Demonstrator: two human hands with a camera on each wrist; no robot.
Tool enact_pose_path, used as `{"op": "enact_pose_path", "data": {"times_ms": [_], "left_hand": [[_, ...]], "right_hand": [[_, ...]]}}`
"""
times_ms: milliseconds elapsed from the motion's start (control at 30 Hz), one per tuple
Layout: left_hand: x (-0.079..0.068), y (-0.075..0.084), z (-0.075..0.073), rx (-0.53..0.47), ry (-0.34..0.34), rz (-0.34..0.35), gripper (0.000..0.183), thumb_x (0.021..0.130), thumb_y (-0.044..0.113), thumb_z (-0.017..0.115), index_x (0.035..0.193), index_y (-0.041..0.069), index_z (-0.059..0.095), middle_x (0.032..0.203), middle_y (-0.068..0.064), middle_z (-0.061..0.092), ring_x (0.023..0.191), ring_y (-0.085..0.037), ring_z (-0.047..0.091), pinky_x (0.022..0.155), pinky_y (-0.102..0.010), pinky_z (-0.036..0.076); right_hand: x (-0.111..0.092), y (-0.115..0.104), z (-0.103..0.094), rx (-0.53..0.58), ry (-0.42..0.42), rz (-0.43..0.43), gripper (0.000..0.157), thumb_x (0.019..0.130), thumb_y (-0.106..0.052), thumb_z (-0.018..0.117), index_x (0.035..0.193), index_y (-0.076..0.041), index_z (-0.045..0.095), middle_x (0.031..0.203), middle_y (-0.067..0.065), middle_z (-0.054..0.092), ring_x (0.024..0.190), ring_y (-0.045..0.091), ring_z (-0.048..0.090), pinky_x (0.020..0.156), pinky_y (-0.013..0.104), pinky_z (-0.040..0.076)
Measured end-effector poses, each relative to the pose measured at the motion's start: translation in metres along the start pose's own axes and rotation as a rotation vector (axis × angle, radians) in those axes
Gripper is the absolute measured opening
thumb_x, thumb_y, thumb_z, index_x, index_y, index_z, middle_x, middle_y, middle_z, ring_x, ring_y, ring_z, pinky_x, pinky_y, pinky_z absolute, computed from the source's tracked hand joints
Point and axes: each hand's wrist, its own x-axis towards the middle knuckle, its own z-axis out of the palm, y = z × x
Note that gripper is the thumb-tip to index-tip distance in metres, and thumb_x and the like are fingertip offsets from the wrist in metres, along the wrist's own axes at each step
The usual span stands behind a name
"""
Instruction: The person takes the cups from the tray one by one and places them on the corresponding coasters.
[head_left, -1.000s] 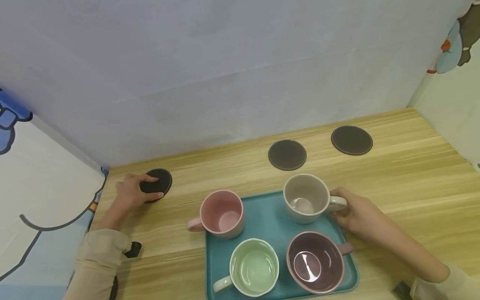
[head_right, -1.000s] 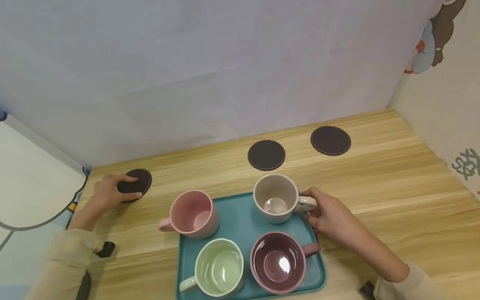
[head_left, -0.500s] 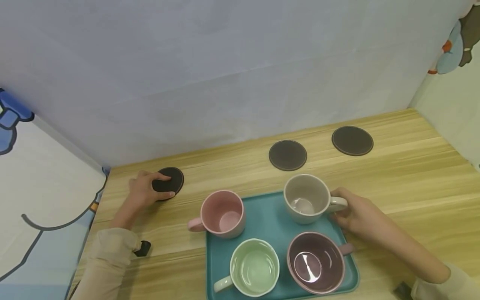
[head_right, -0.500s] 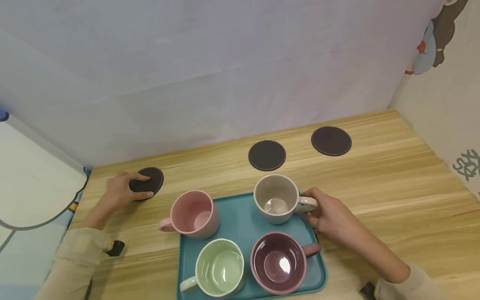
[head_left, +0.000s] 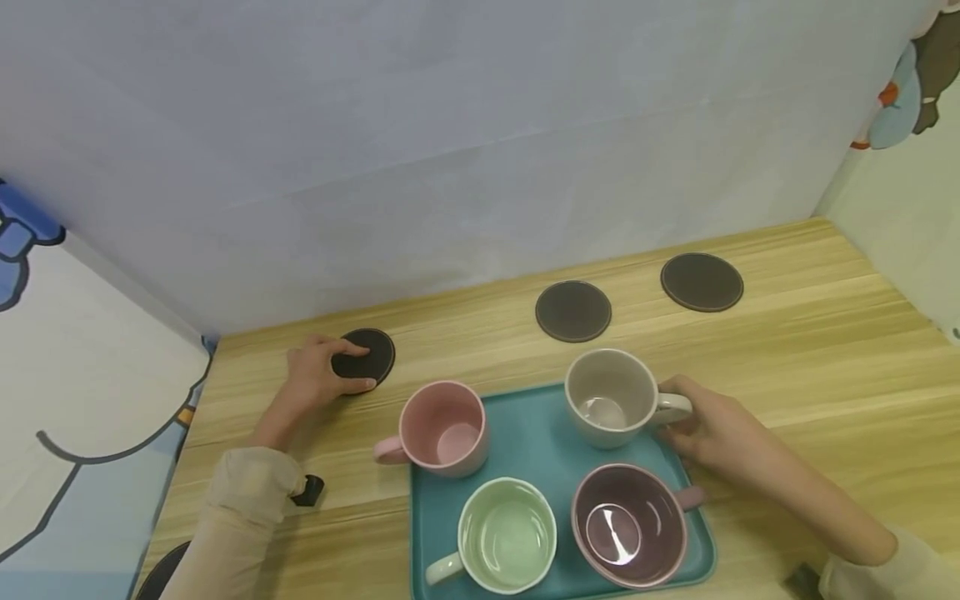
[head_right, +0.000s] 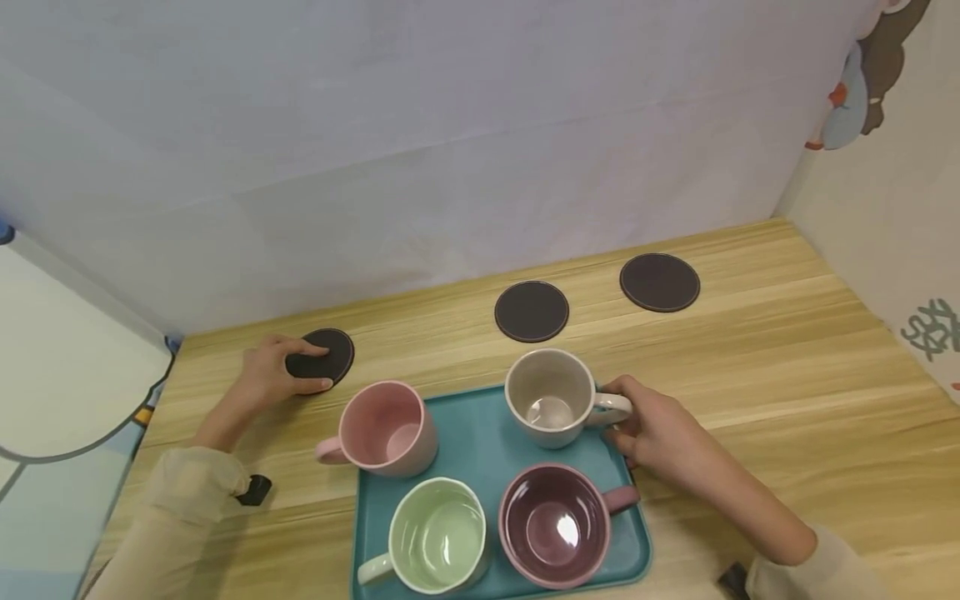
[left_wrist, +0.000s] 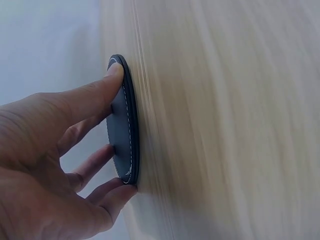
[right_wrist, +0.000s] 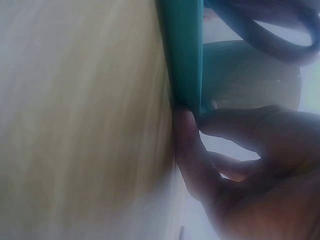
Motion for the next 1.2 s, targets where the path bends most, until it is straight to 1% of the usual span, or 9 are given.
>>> {"op": "enact_pose_path", "data": {"times_ms": [167, 300, 533, 667, 800, 900, 1000, 1067, 1200], "left_hand": [[0.006, 0.009, 0.006, -0.001, -0.001, 0.016, 0.054, 0.082, 0.025, 0.090, 0.128, 0.003, 0.073, 0.134, -0.035, 0.057, 0.127, -0.050, 0.050, 0.112, -0.067, 0.027], [0.012, 0.017, 0.010, -0.007, -0.010, 0.034, 0.053, 0.081, 0.024, 0.090, 0.127, 0.004, 0.073, 0.133, -0.034, 0.057, 0.129, -0.050, 0.050, 0.115, -0.068, 0.026], [0.019, 0.028, 0.015, 0.017, -0.039, 0.055, 0.051, 0.083, 0.023, 0.089, 0.128, 0.006, 0.073, 0.136, -0.034, 0.057, 0.131, -0.050, 0.048, 0.111, -0.068, 0.026], [0.021, 0.033, 0.017, 0.033, -0.055, 0.080, 0.047, 0.084, 0.018, 0.088, 0.128, 0.007, 0.074, 0.138, -0.034, 0.058, 0.135, -0.051, 0.047, 0.114, -0.071, 0.025], [0.022, 0.038, 0.019, 0.056, -0.086, 0.088, 0.045, 0.088, 0.011, 0.083, 0.131, 0.011, 0.073, 0.144, -0.030, 0.056, 0.139, -0.052, 0.044, 0.119, -0.073, 0.023], [0.021, 0.041, 0.020, 0.079, -0.092, 0.115, 0.047, 0.088, 0.004, 0.081, 0.133, 0.012, 0.072, 0.145, -0.028, 0.055, 0.138, -0.051, 0.045, 0.117, -0.070, 0.028], [0.021, 0.042, 0.022, 0.088, -0.076, 0.157, 0.050, 0.085, -0.003, 0.079, 0.133, 0.011, 0.072, 0.142, -0.028, 0.056, 0.135, -0.050, 0.048, 0.111, -0.067, 0.032], [0.021, 0.043, 0.024, 0.081, -0.068, 0.177, 0.053, 0.083, -0.008, 0.077, 0.133, 0.010, 0.072, 0.141, -0.029, 0.056, 0.134, -0.049, 0.049, 0.108, -0.065, 0.033], [0.023, 0.046, 0.027, 0.080, -0.062, 0.217, 0.057, 0.081, -0.012, 0.074, 0.133, 0.010, 0.072, 0.138, -0.029, 0.056, 0.132, -0.050, 0.050, 0.105, -0.064, 0.034]], "right_hand": [[0.000, 0.000, 0.001, -0.009, 0.007, -0.004, 0.046, 0.087, -0.003, 0.078, 0.128, -0.005, 0.059, 0.120, 0.023, 0.072, 0.093, 0.030, 0.076, 0.078, 0.048, 0.065], [0.000, 0.000, 0.001, -0.008, 0.006, 0.000, 0.045, 0.087, -0.003, 0.078, 0.128, -0.005, 0.059, 0.119, 0.023, 0.072, 0.093, 0.030, 0.076, 0.078, 0.048, 0.065], [0.003, -0.001, 0.001, -0.002, 0.007, -0.007, 0.045, 0.087, -0.003, 0.078, 0.128, -0.004, 0.059, 0.120, 0.024, 0.072, 0.093, 0.030, 0.076, 0.078, 0.047, 0.065], [0.004, -0.002, 0.001, -0.008, 0.007, -0.007, 0.045, 0.087, -0.003, 0.078, 0.128, -0.004, 0.059, 0.119, 0.023, 0.072, 0.094, 0.029, 0.076, 0.078, 0.047, 0.065], [0.005, -0.002, 0.001, -0.011, 0.006, -0.015, 0.045, 0.087, -0.003, 0.078, 0.128, -0.003, 0.059, 0.120, 0.023, 0.072, 0.095, 0.031, 0.075, 0.080, 0.048, 0.065], [0.005, -0.002, 0.001, -0.013, 0.008, -0.022, 0.044, 0.087, -0.003, 0.077, 0.127, -0.003, 0.059, 0.119, 0.023, 0.072, 0.096, 0.032, 0.076, 0.080, 0.049, 0.065], [0.005, -0.003, 0.001, -0.015, 0.011, -0.023, 0.043, 0.087, -0.003, 0.077, 0.127, -0.003, 0.059, 0.118, 0.023, 0.073, 0.095, 0.032, 0.076, 0.080, 0.049, 0.065], [0.005, -0.003, 0.001, -0.020, 0.014, -0.022, 0.043, 0.087, -0.003, 0.078, 0.126, -0.003, 0.059, 0.118, 0.022, 0.073, 0.095, 0.032, 0.076, 0.080, 0.049, 0.065], [0.004, -0.002, 0.001, -0.036, 0.020, -0.017, 0.044, 0.087, -0.005, 0.079, 0.127, -0.004, 0.060, 0.118, 0.021, 0.073, 0.097, 0.033, 0.075, 0.081, 0.051, 0.064]]}}
